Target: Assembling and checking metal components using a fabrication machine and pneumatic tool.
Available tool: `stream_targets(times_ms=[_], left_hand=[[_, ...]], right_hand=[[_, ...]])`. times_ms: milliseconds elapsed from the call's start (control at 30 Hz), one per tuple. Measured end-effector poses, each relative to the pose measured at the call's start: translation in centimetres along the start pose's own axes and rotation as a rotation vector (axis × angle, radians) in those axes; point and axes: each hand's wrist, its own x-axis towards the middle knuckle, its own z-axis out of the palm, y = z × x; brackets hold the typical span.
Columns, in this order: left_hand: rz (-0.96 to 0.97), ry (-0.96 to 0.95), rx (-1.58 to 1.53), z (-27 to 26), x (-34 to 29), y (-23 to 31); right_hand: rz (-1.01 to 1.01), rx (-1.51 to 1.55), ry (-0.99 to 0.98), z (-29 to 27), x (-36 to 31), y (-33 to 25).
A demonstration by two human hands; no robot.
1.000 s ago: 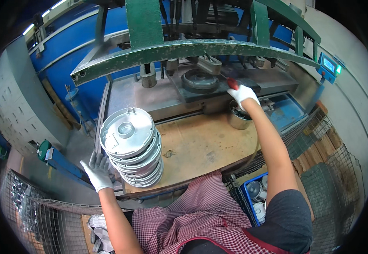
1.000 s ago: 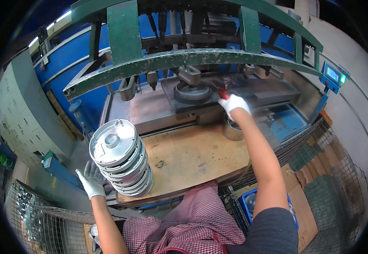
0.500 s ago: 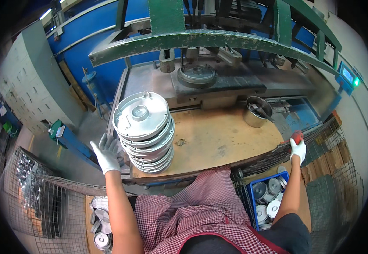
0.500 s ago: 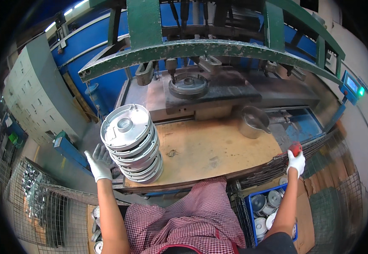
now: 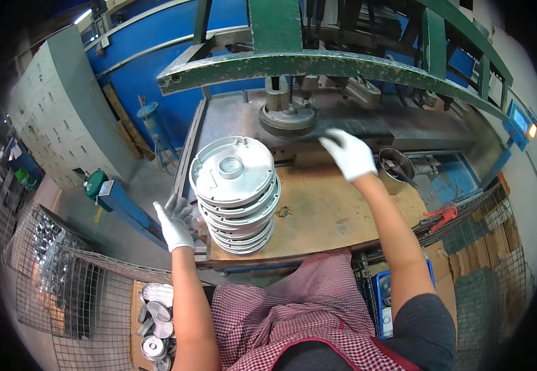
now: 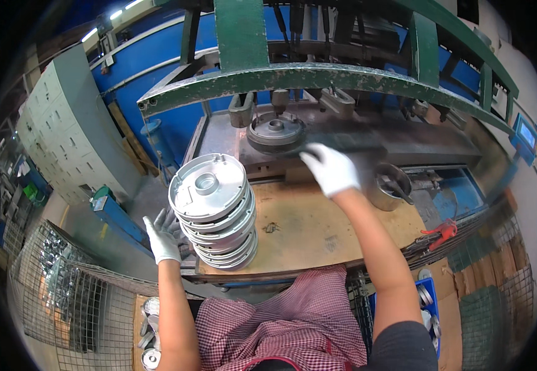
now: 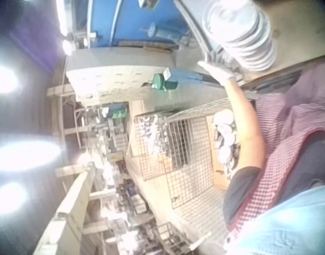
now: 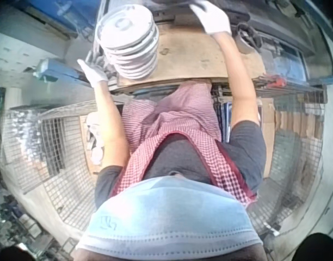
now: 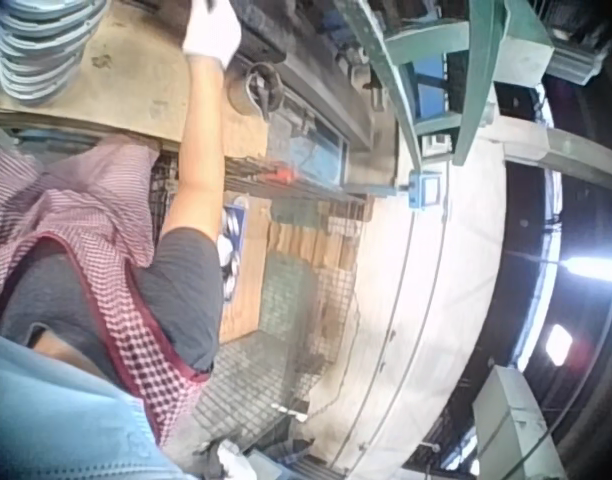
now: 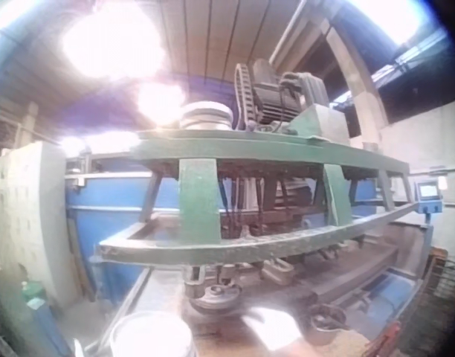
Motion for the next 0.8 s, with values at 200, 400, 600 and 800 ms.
stream_targets(times_ms=[200,400,600,800], left_hand=[[-0.008,-0.002,0.063,-0.6,0.8,-0.1],[0.204,0.095,0.141,0.6,-1.4,2.6],[0.716,-0.596,0.752,6.1,-7.2,11.7],[0.927,-1.009,1.210,10.3,-6.8,15.4]], right_hand=[[0.030,-0.239,-0.295,5.3,10.1,-1.5],[-0.046,-0.245,-0.092,1.4,6.0,-4.6],[-0.408,-0.056,0.034,-2.2,-4.1,-2.7],[-0.345,-0.256,-0.308,1.4,-13.2,2.8]])
